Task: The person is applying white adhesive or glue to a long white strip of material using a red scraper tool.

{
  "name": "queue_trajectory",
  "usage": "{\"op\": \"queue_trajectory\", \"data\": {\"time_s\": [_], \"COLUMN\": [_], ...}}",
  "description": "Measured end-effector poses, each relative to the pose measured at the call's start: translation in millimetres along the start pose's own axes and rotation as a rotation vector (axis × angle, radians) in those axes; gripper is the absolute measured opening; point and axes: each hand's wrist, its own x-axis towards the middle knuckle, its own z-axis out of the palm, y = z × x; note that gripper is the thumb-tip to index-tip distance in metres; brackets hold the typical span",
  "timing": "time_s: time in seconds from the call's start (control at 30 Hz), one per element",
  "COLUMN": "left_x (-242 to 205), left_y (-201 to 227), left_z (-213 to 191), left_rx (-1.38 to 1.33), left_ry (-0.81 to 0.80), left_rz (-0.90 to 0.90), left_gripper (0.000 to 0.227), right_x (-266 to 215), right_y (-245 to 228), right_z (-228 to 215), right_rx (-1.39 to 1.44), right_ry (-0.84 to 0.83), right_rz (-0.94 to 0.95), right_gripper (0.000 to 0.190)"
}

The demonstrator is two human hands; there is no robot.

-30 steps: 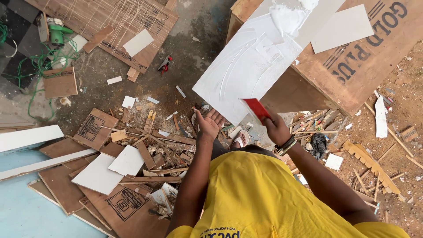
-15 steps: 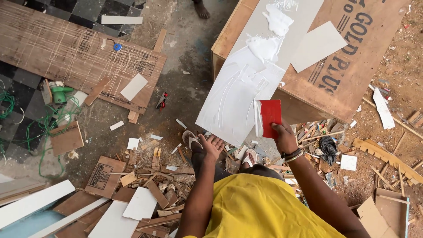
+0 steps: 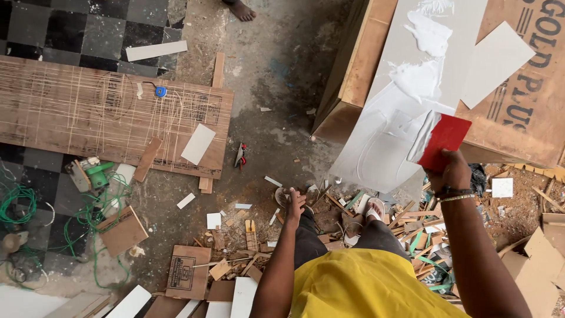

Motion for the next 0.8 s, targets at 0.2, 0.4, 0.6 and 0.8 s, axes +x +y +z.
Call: {"op": "queue_trajectory", "data": {"time_s": [0.2, 0.4, 0.6, 0.8], "left_x": [-68.3, -112.8, -103.5, -68.0], "left_y": [64.6, 138.0, 214.0, 288.2], "left_z": [-209.6, -311.6, -257.5, -158.8], "left_rx": [0.222, -0.015, 0.254, 0.465], "left_ry": [0.229, 0.487, 0.360, 0.070], "left_rz": [0.013, 0.102, 0.274, 0.395], "left_gripper": [0.102, 0.091, 0.082, 0.078], "right_x": [16.6, 37.4, 61.7, 58.7], "right_y": [10.4, 9.0, 1.0, 14.0], "right_z": [73.1, 111.3, 133.8, 130.6], "right_rx": [0.039, 0.007, 0.111, 0.179], "right_ry": [0.092, 0.132, 0.118, 0.180], "right_rz": [-0.091, -0.184, -0.253, -0.307], "right_gripper": [0.029, 0.032, 0.035, 0.036]}}
